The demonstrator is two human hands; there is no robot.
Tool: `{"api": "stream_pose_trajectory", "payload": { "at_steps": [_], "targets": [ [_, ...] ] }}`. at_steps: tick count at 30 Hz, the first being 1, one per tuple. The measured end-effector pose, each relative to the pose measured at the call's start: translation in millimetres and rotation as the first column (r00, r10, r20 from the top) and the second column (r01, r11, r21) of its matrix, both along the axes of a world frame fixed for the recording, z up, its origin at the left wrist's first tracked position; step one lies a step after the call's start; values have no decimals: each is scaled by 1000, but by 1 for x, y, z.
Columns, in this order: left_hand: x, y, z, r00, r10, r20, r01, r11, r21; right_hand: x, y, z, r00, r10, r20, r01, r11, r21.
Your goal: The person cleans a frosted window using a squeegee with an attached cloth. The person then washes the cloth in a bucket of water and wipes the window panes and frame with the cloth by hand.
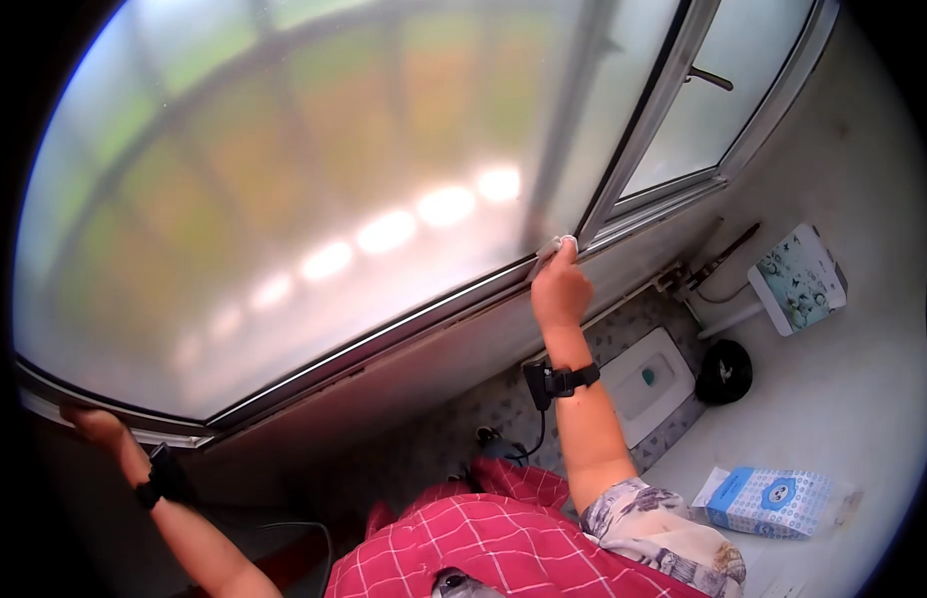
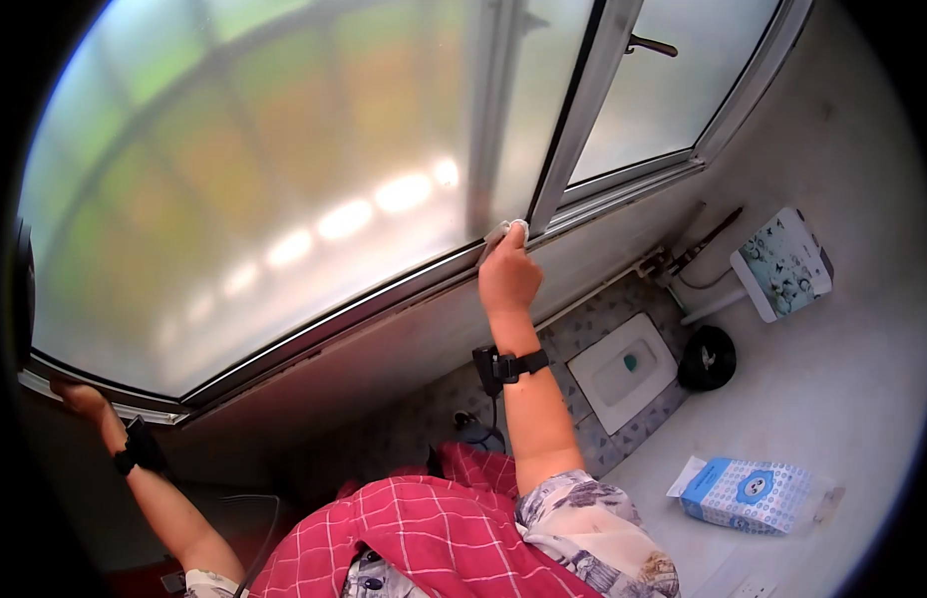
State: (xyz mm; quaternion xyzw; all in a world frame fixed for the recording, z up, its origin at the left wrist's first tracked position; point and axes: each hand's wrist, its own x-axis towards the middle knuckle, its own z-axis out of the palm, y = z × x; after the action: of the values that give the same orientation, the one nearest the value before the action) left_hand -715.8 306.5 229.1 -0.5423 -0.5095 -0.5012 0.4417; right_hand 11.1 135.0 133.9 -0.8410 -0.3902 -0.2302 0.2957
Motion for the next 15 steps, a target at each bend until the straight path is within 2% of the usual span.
{"api": "stream_pose_trajectory", "payload": {
  "at_steps": [1,4,7,8,9,10,13,15],
  "targets": [
    [0,1,-1,996,-40,82,41,999,-20,-12,1,1,1000,-18,1,18,998,-53],
    [11,0,0,987,-62,150,63,998,1,-47,1,-1,997,54,61,-52,998,-44],
    [53,-15,10,883,-158,441,175,985,1,-88,0,0,983,162,84,-160,987,-28],
    [56,-17,15,910,-114,399,141,989,-40,-101,0,0,971,220,92,-219,976,-18],
    [63,-19,14,878,-172,446,190,982,4,-114,1,-2,968,235,92,-235,972,-16],
    [69,-18,17,883,-156,443,171,985,7,-128,3,-4,957,266,114,-266,964,-14],
    [66,-17,9,935,-69,347,79,997,-16,-169,3,-8,919,369,142,-370,929,-19],
    [105,-32,24,812,-241,531,252,966,52,-195,2,-9,871,468,151,-468,883,-35]
  ]
}}
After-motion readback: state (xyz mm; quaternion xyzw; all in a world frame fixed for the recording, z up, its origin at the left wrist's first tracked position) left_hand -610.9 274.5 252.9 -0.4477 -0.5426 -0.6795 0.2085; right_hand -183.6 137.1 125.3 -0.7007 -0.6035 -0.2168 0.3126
